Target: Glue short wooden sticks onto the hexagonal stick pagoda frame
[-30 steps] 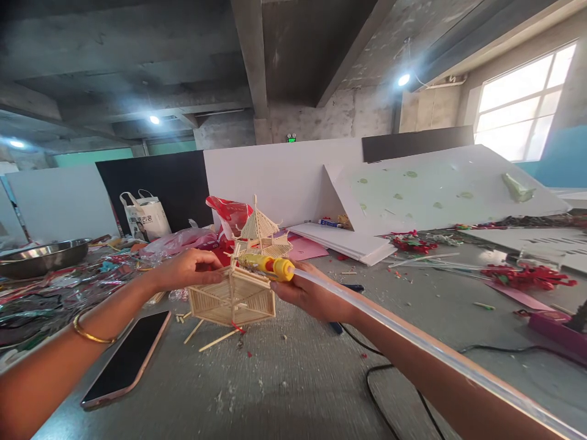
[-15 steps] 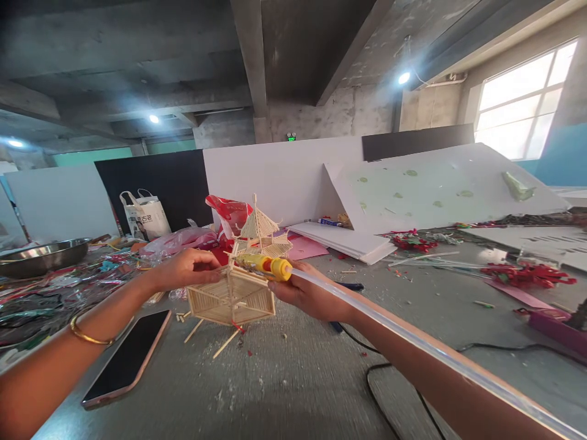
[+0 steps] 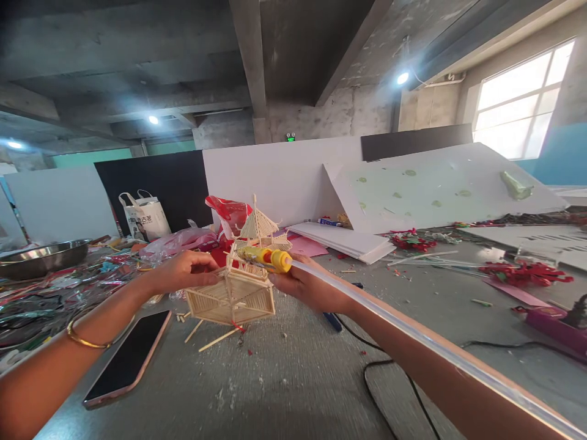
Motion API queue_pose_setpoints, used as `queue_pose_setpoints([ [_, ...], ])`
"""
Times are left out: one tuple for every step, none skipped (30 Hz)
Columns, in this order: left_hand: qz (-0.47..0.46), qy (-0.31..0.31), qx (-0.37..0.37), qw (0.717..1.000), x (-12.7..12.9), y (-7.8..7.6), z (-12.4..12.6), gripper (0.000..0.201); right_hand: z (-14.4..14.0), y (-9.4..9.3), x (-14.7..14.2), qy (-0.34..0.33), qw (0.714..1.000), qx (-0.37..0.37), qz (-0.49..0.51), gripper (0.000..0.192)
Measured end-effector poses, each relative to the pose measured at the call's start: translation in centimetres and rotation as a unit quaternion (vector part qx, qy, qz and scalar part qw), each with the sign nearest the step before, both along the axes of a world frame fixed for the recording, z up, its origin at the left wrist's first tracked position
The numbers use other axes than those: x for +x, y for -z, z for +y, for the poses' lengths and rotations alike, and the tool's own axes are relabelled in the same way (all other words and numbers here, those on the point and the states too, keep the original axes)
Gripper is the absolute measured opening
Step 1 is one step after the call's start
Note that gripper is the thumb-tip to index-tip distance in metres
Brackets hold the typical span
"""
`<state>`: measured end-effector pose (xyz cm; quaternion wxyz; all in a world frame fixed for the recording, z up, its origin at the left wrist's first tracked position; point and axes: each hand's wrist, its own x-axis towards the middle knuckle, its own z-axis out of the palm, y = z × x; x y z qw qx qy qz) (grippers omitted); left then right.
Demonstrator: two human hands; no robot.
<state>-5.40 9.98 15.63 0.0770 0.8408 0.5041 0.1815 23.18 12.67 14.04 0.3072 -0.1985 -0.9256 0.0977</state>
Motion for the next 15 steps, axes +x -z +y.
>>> queue_pose_setpoints([
  [0.000, -0.001, 0.002, 1.000, 0.0, 0.0, -0.1, 0.036, 0.1, -0.2, 0.1, 0.003, 1.000, -0.003, 0.001, 0.028],
  [-0.001, -0.001, 0.003, 1.000, 0.0, 0.1, -0.1, 0.036, 0.2, -0.4, 0.2, 0.009, 1.000, 0.000, 0.006, 0.028],
  [-0.002, -0.001, 0.006, 1.000, -0.1, 0.1, -0.2, 0.036, 0.4, -0.6, 0.4, 0.016, 1.000, 0.009, 0.009, 0.027],
  [-0.003, -0.001, 0.008, 1.000, -0.1, 0.2, -0.3, 0.036, 0.6, -0.8, 0.7, 0.026, 0.999, 0.027, 0.013, 0.026],
  [-0.003, 0.000, 0.011, 1.000, -0.1, 0.2, -0.5, 0.035, 0.8, -1.1, 1.0, 0.036, 0.998, 0.049, 0.013, 0.024],
  [-0.003, 0.001, 0.015, 1.000, -0.1, 0.3, -0.7, 0.035, 1.1, -1.4, 1.4, 0.048, 0.996, 0.074, 0.009, 0.023],
  [-0.003, 0.002, 0.019, 1.000, -0.1, 0.4, -1.0, 0.035, 1.3, -1.6, 2.0, 0.057, 0.993, 0.103, -0.001, 0.021],
  [-0.002, 0.003, 0.024, 1.000, -0.1, 0.5, -1.3, 0.035, 1.6, -1.8, 2.5, 0.064, 0.989, 0.134, -0.018, 0.019],
  [-0.001, 0.005, 0.030, 1.000, -0.1, 0.6, -1.6, 0.034, 1.9, -2.0, 3.2, 0.071, 0.982, 0.168, -0.037, 0.019],
  [0.002, 0.007, 0.037, 0.999, -0.1, 0.7, -2.0, 0.034, 2.2, -2.1, 3.9, 0.083, 0.974, 0.203, -0.056, 0.019],
  [0.004, 0.009, 0.044, 0.999, -0.1, 0.8, -2.4, 0.033, 2.6, -2.1, 4.6, 0.101, 0.964, 0.235, -0.076, 0.020],
  [0.007, 0.009, 0.053, 0.999, 0.0, 1.0, -2.9, 0.033, 2.9, -2.0, 5.4, 0.123, 0.952, 0.265, -0.095, 0.021],
  [0.010, 0.009, 0.063, 0.998, 0.1, 1.2, -3.3, 0.033, 3.3, -1.8, 6.1, 0.148, 0.939, 0.286, -0.116, 0.022],
  [0.013, 0.008, 0.072, 0.997, 0.1, 1.5, -3.8, 0.033, 3.6, -1.6, 6.9, 0.174, 0.927, 0.301, -0.138, 0.022],
  [0.015, 0.005, 0.082, 0.997, 0.2, 1.8, -4.2, 0.034, 3.9, -1.2, 7.7, 0.194, 0.917, 0.309, -0.160, 0.022],
])
